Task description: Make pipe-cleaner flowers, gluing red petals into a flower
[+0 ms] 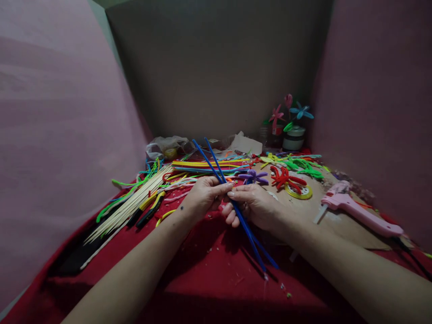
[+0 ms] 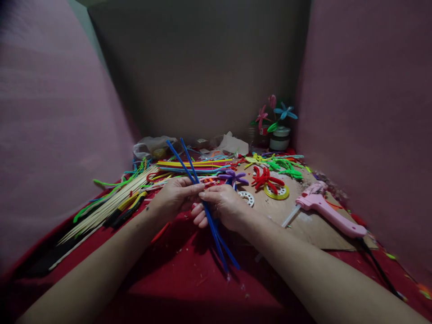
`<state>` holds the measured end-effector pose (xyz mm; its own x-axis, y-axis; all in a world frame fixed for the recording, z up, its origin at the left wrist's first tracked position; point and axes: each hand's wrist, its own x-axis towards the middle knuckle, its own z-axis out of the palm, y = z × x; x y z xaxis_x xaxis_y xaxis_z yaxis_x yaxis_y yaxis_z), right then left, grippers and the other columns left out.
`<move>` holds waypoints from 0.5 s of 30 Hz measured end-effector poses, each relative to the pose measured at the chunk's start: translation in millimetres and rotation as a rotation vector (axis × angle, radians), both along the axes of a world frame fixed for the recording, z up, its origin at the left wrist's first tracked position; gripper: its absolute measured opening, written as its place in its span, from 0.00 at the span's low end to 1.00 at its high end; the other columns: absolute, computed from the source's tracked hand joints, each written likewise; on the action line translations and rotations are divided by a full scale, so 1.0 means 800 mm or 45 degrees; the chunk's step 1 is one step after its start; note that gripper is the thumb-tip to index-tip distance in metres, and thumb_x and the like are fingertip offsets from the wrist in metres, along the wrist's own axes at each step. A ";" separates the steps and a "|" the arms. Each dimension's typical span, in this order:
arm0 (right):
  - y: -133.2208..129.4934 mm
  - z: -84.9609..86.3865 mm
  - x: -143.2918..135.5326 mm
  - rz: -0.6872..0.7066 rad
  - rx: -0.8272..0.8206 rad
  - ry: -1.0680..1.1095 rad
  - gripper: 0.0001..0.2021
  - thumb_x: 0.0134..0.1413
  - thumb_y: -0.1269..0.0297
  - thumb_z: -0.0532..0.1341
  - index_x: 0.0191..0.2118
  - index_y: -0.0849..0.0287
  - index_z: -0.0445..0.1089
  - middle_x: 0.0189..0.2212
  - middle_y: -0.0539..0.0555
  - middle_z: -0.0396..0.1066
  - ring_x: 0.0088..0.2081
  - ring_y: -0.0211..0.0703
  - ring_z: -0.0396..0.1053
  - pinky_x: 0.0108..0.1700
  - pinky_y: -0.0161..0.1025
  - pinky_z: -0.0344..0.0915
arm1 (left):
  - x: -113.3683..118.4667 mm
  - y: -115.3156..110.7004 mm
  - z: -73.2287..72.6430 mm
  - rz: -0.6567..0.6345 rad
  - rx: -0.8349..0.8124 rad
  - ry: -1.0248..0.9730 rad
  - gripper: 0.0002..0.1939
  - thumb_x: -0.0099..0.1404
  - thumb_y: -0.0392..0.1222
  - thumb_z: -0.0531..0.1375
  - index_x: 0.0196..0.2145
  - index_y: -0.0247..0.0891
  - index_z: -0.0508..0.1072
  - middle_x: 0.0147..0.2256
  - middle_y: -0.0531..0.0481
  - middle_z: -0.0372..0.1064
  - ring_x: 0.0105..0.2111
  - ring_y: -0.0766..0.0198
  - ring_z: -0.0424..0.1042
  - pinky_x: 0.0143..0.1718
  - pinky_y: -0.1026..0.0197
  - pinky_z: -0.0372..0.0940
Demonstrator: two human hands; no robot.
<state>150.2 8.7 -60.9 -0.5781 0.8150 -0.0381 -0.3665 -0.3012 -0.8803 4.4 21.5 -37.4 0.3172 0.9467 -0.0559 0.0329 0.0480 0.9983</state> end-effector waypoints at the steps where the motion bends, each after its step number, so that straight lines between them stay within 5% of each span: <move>1: 0.000 0.000 -0.001 -0.011 -0.006 0.008 0.04 0.48 0.72 0.54 0.30 0.67 0.66 0.19 0.58 0.72 0.16 0.40 0.69 0.18 0.34 0.67 | 0.000 0.000 0.000 -0.010 0.007 -0.008 0.14 0.51 0.47 0.64 0.21 0.33 0.67 0.13 0.59 0.56 0.09 0.78 0.49 0.10 0.71 0.41; 6: 0.004 -0.001 0.002 -0.092 -0.008 0.010 0.05 0.48 0.73 0.53 0.28 0.66 0.65 0.18 0.57 0.71 0.15 0.39 0.67 0.16 0.33 0.64 | -0.001 -0.001 -0.003 -0.075 0.031 -0.134 0.11 0.53 0.45 0.63 0.27 0.34 0.69 0.19 0.55 0.64 0.13 0.76 0.57 0.12 0.71 0.48; 15: 0.000 0.001 0.000 -0.224 0.024 -0.083 0.04 0.44 0.73 0.55 0.27 0.66 0.67 0.16 0.54 0.70 0.14 0.39 0.66 0.17 0.35 0.65 | 0.004 -0.007 -0.015 -0.023 0.136 -0.073 0.11 0.55 0.44 0.61 0.25 0.33 0.67 0.17 0.55 0.61 0.15 0.75 0.58 0.15 0.71 0.50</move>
